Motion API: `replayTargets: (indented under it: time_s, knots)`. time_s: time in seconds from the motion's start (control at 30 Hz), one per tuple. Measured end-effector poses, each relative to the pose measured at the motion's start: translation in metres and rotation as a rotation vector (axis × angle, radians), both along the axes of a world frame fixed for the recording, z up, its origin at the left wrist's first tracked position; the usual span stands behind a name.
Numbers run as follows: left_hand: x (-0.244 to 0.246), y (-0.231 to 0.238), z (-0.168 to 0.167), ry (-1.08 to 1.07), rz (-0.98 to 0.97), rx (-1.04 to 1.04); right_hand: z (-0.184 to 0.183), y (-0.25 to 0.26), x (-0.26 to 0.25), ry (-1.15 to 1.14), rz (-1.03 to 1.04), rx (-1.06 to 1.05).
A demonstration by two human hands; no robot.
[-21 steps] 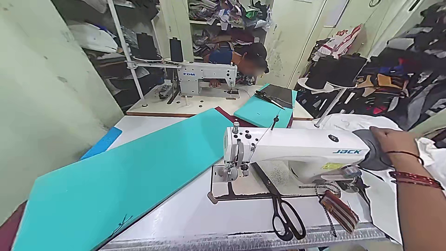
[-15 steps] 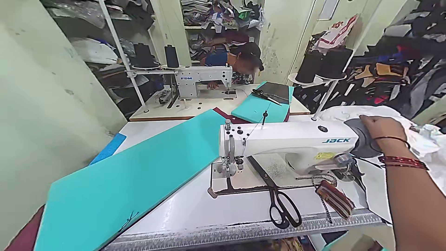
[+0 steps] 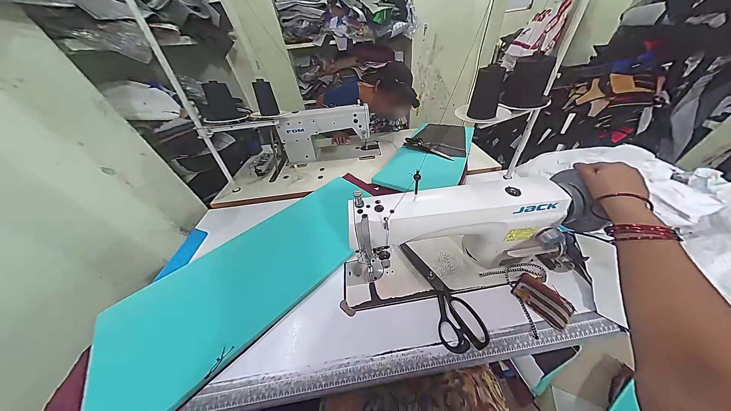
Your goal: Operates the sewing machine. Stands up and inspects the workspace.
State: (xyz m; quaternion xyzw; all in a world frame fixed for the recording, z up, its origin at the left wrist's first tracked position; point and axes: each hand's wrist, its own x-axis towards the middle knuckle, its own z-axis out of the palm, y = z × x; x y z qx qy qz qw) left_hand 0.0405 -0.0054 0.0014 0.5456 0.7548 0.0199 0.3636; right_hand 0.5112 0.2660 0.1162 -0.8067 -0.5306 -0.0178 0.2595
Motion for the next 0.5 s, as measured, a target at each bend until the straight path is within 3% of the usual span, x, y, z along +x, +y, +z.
replayTargets:
  time_s: [0.17, 0.3, 0.43, 0.5]
  knots:
    - [0.003, 0.0, -0.005, -0.004, -0.037, 0.03, 0.001, -0.002, -0.001, 0.0, 0.008, 0.011]
    - [0.005, -0.007, -0.045, 0.035, -0.108, 0.209, 0.001, 0.0, 0.001, 0.002, 0.007, -0.003]
    - [0.001, 0.0, -0.01, -0.038, -0.051, 0.052, 0.001, 0.0, 0.002, -0.009, 0.021, 0.01]
    - [-0.001, 0.001, -0.004, -0.065, -0.001, 0.075, 0.0, 0.0, 0.002, -0.017, 0.024, 0.008]
